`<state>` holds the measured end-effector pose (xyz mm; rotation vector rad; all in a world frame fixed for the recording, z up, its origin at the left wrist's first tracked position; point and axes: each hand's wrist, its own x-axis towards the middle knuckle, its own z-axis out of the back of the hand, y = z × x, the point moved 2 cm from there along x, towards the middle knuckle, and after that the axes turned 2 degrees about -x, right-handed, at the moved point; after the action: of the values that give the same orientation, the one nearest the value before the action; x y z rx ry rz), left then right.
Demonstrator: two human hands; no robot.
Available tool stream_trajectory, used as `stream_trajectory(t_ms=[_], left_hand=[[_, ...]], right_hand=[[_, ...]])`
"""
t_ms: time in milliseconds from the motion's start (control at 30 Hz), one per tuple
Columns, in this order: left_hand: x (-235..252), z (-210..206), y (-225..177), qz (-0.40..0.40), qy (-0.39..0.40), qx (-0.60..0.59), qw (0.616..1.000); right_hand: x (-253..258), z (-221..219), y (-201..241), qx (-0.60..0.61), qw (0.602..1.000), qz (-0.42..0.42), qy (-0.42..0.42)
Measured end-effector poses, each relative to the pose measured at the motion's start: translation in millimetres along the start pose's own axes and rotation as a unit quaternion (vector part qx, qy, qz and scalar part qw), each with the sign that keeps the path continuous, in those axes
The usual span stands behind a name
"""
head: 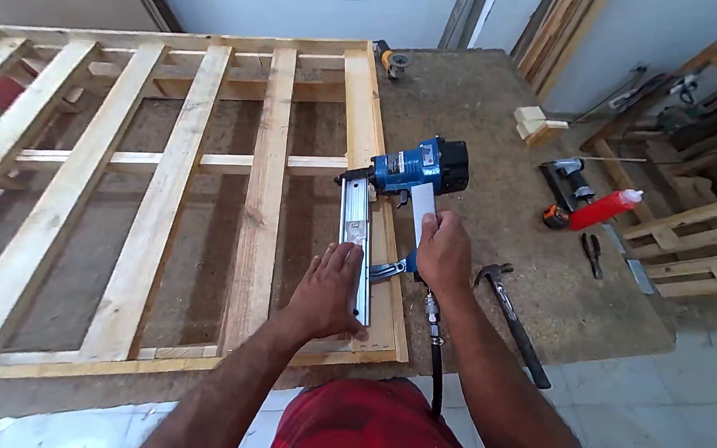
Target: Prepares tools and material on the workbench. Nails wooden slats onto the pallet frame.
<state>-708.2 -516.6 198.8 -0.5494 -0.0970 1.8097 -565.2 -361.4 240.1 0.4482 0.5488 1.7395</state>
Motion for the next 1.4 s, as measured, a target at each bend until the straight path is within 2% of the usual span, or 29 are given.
stream_trajectory(t_ms=[67, 133, 200, 233, 300, 400, 467, 500, 600, 667, 900, 1200, 1267, 1333, 1400], left_hand=[[3.5, 1.7, -5.0, 0.005, -0.019, 0.012, 1.0], [0.2, 2.6, -9.6, 0.006, -0.035, 0.026, 0.999], [-14.6, -1.0, -13.1, -0.009, -0.075, 0.031, 0.997], [-24.2, -6.9, -14.0, -0.024, -0.109, 0.021, 0.994], [-41.4, -28.8, -12.8, -0.058, -0.194, 0.0, 0.979], [-54.0, -61.0, -13.8, -0.073, -0.298, -0.007, 0.952], [-55.2, -66.8, -14.5, -0.069, -0.331, -0.007, 0.941], [-54.9, -67.9, -14.2, -0.07, -0.341, -0.004, 0.937], [-54.4, -70.7, -12.1, -0.081, -0.357, 0.0, 0.931], [-54.0, -72.5, -11.2, -0.082, -0.362, -0.001, 0.929], [-53.3, -74.9, -8.7, -0.084, -0.368, -0.017, 0.926], [-51.8, -73.1, -7.3, -0.091, -0.356, -0.022, 0.93], [-50.7, -73.4, -6.7, -0.094, -0.36, -0.021, 0.928], [-50.0, -74.0, -6.4, -0.094, -0.363, -0.021, 0.927], [-50.0, -74.6, -6.3, -0.095, -0.367, -0.019, 0.925]], right_hand=[[1.2, 0.3, -2.0, 0.008, 1.0, 0.011, -0.014], [-2.4, 3.2, -5.7, 0.02, 0.997, 0.049, -0.063], [-18.5, 14.0, -1.6, 0.026, 0.988, 0.108, -0.108], [-30.0, 20.9, 5.9, 0.031, 0.986, 0.126, -0.102], [-46.4, 22.4, 22.6, 0.093, 0.99, 0.11, -0.008], [-45.1, -25.1, 26.8, 0.215, 0.96, -0.058, 0.17], [-45.3, -54.6, 20.7, 0.21, 0.945, -0.127, 0.214], [-46.4, -60.2, 20.5, 0.174, 0.95, -0.132, 0.221], [-51.3, -54.4, 28.5, 0.039, 0.969, -0.086, 0.227], [-53.1, -48.5, 32.7, -0.01, 0.972, -0.07, 0.222], [-57.4, -36.5, 31.8, -0.003, 0.979, -0.05, 0.199], [-52.4, -45.1, 34.8, -0.068, 0.978, -0.019, 0.198], [-51.4, -51.9, 39.3, -0.135, 0.969, 0.013, 0.208], [-52.1, -62.5, 49.0, -0.231, 0.945, 0.051, 0.224], [-55.2, -68.5, 58.4, -0.279, 0.927, 0.081, 0.237]])
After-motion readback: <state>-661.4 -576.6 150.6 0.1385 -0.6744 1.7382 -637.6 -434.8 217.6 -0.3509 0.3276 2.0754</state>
